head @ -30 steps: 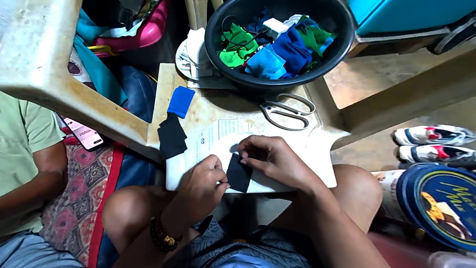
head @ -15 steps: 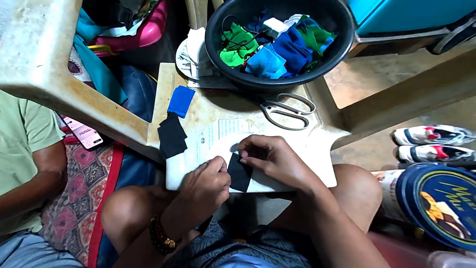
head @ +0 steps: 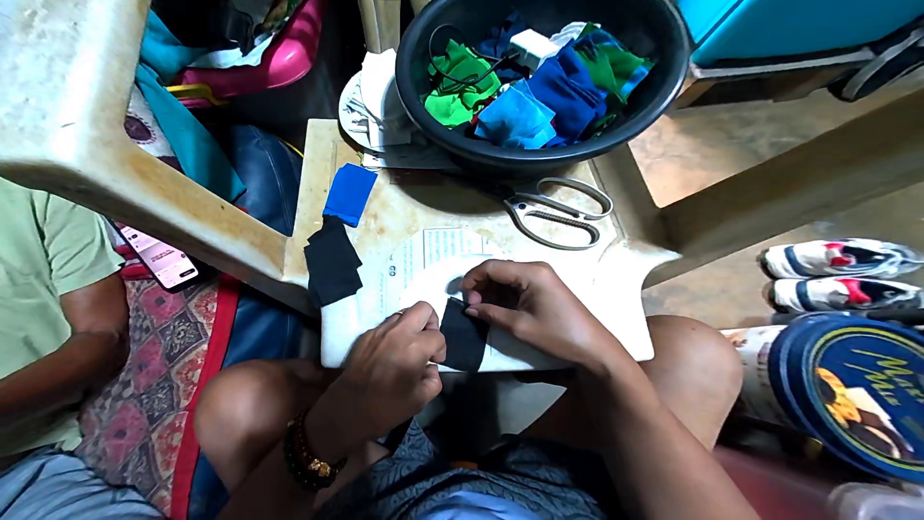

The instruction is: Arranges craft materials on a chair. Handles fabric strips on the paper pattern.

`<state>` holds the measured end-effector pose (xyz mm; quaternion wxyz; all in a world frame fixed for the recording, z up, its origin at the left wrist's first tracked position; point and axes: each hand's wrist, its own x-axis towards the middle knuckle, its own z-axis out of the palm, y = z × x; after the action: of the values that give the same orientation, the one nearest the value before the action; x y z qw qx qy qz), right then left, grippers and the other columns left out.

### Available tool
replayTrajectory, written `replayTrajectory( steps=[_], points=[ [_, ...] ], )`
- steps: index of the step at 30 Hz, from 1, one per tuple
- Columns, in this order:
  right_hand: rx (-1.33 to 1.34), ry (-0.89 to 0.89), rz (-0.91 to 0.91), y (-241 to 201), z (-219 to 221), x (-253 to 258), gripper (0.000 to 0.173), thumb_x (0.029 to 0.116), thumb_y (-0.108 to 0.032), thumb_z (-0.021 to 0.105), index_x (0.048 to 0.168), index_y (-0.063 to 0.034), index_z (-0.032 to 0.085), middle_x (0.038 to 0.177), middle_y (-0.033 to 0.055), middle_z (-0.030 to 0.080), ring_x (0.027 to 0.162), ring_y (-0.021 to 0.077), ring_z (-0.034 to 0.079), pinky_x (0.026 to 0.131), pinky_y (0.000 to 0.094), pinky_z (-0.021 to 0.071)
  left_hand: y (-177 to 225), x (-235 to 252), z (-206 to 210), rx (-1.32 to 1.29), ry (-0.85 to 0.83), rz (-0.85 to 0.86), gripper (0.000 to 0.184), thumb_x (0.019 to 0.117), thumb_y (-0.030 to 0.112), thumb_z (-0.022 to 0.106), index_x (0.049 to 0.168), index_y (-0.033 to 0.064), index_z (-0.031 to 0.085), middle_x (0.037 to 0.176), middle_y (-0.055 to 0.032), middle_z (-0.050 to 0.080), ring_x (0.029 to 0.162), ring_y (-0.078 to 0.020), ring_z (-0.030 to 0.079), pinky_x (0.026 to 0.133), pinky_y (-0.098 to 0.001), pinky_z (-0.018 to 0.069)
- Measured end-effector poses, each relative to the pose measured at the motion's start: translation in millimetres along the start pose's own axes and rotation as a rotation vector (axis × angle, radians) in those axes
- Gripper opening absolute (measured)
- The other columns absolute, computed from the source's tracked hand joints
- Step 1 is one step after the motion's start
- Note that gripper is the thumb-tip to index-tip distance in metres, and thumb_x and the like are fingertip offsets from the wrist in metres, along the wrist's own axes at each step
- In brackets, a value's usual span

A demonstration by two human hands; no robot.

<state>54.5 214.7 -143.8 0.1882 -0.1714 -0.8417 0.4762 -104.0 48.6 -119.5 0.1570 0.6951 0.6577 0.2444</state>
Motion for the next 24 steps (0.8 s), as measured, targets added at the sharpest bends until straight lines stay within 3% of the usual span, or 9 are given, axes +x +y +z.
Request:
replayTrajectory(
  steps=[4, 7, 15, 24],
  points=[
    [0.001, 0.003, 0.003, -0.2, 0.1, -0.1, 0.012, 0.0862, -0.009, 0.073, 0.098, -0.0081, 0.071, 0.079, -0.0059, 0.065, 0.068, -0.0014, 0.059, 0.063, 0.0170, 0.0506, -1.4, 0.5, -1.3, -0.063, 0.015, -0.044, 0.010, 0.0835, 0.003, 0.059, 0.089, 0.0060, 0.068, 0.089, -0.0082, 0.065, 0.073, -0.0180, 0.063, 0.061, -0.0315, 0.0515],
    [-0.001, -0.003, 0.006, -0.7, -0.1, 0.0, 0.012, 0.0864, -0.009, 0.073, 0.098, -0.0083, 0.071, 0.078, -0.0060, 0.065, 0.068, -0.0016, 0.059, 0.063, 0.0167, 0.0503, 0.1, 1.0, 2.0, -0.033, 0.035, -0.063, 0.011, 0.0890, 0.009, 0.064, 0.092, 0.0070, 0.074, 0.090, -0.0090, 0.066, 0.073, -0.0197, 0.064, 0.061, -0.0335, 0.0525],
    [0.015, 0.000, 0.007, -0.1, 0.2, -0.4, 0.011, 0.0863, -0.009, 0.072, 0.098, -0.0082, 0.071, 0.078, -0.0063, 0.064, 0.067, -0.0020, 0.058, 0.062, 0.0161, 0.0497, 1.2, 0.6, 2.5, -0.022, 0.023, -0.055, 0.008, 0.0844, 0.007, 0.069, 0.082, 0.0077, 0.077, 0.091, -0.0102, 0.068, 0.079, -0.0217, 0.067, 0.065, -0.0352, 0.0547],
    [0.001, 0.024, -0.003, 0.4, 3.0, -0.2, 0.012, 0.0857, -0.009, 0.072, 0.098, -0.0088, 0.071, 0.079, -0.0060, 0.065, 0.068, -0.0007, 0.059, 0.062, 0.0187, 0.0503, 0.6, 0.4, -3.9, -0.077, -0.060, -0.091, 0.007, 0.0827, 0.005, 0.071, 0.082, 0.0073, 0.077, 0.095, -0.0103, 0.069, 0.084, -0.0218, 0.067, 0.070, -0.0372, 0.0552]
  ],
)
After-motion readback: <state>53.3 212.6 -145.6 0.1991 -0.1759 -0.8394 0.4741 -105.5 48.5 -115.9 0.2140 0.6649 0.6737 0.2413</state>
